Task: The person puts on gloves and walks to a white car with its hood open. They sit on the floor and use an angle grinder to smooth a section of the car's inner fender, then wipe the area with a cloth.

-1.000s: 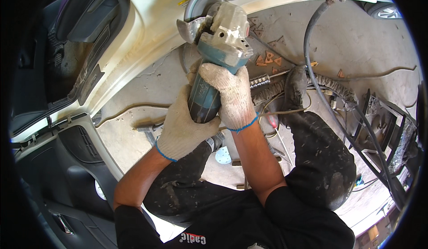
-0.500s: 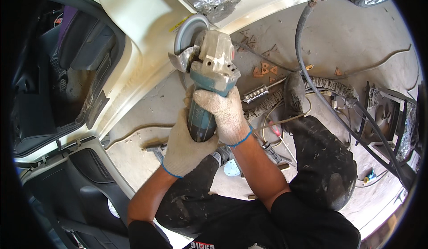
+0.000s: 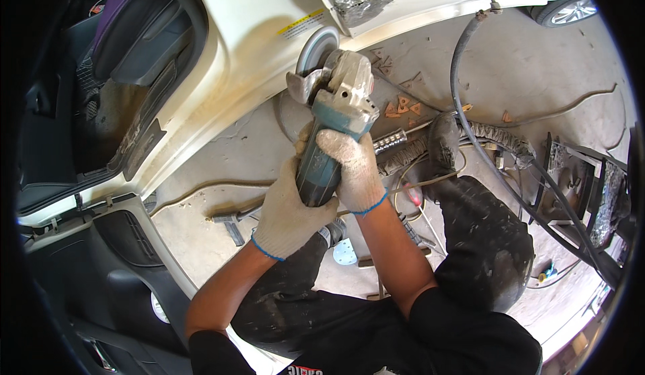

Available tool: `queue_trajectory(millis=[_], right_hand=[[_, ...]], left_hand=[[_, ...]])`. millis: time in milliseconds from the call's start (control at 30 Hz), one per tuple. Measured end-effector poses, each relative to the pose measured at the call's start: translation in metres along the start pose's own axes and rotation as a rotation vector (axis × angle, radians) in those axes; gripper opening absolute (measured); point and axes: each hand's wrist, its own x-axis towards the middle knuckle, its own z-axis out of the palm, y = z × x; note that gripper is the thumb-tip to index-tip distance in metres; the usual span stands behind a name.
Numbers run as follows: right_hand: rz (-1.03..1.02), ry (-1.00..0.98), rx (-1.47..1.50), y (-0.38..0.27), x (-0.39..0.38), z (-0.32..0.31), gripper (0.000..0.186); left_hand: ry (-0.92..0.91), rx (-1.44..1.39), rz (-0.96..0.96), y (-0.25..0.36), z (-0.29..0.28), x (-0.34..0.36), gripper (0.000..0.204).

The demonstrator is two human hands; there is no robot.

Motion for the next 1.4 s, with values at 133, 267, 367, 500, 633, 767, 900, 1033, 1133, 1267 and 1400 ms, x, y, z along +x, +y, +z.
queue_trajectory(millis=[133, 267, 367, 500, 633, 767, 900, 1033, 1133, 1267, 1400], right_hand=[[-0.011, 0.012, 0.007, 0.0, 0.008, 0.0, 0.045], [-0.005, 0.012, 0.017, -0.003, 0.011, -0.001, 0.044], [-0.001, 0.015, 0.029, -0.007, 0.014, 0.0, 0.044], [-0.014, 0.002, -0.009, -0.005, 0.015, 0.003, 0.042], [-0.034, 0.021, 0.005, -0.01, 0.014, 0.002, 0.04], [-0.001, 0.004, 0.0, -0.01, 0.016, 0.003, 0.04], [-0.002, 0.018, -0.02, -0.012, 0.014, 0.005, 0.04], [-0.021, 0.039, -0.021, -0.015, 0.008, 0.008, 0.041], [0.006, 0.049, 0.02, -0.012, 0.0, 0.006, 0.041], [-0.018, 0.051, 0.013, -0.007, -0.02, 0.01, 0.035], [-0.328, 0.042, -0.182, -0.046, -0.042, 0.027, 0.034]], left_hand=[[-0.003, 0.0, -0.022, 0.005, -0.003, 0.008, 0.064], [0.005, -0.002, -0.01, 0.008, -0.003, 0.011, 0.063], [0.014, -0.011, 0.018, 0.009, -0.002, 0.014, 0.062], [0.028, -0.052, 0.023, 0.009, -0.003, 0.015, 0.061], [0.033, -0.036, 0.044, 0.011, -0.001, 0.014, 0.06], [0.002, -0.045, 0.003, 0.013, -0.005, 0.015, 0.06], [0.01, -0.04, -0.003, 0.012, -0.002, 0.015, 0.06], [0.013, -0.009, 0.017, 0.011, -0.003, 0.012, 0.06], [0.009, -0.027, 0.08, 0.008, -0.005, 0.004, 0.061], [-0.001, -0.075, 0.205, -0.001, -0.006, -0.014, 0.063], [0.124, -0.02, 0.505, 0.01, -0.005, -0.034, 0.077]])
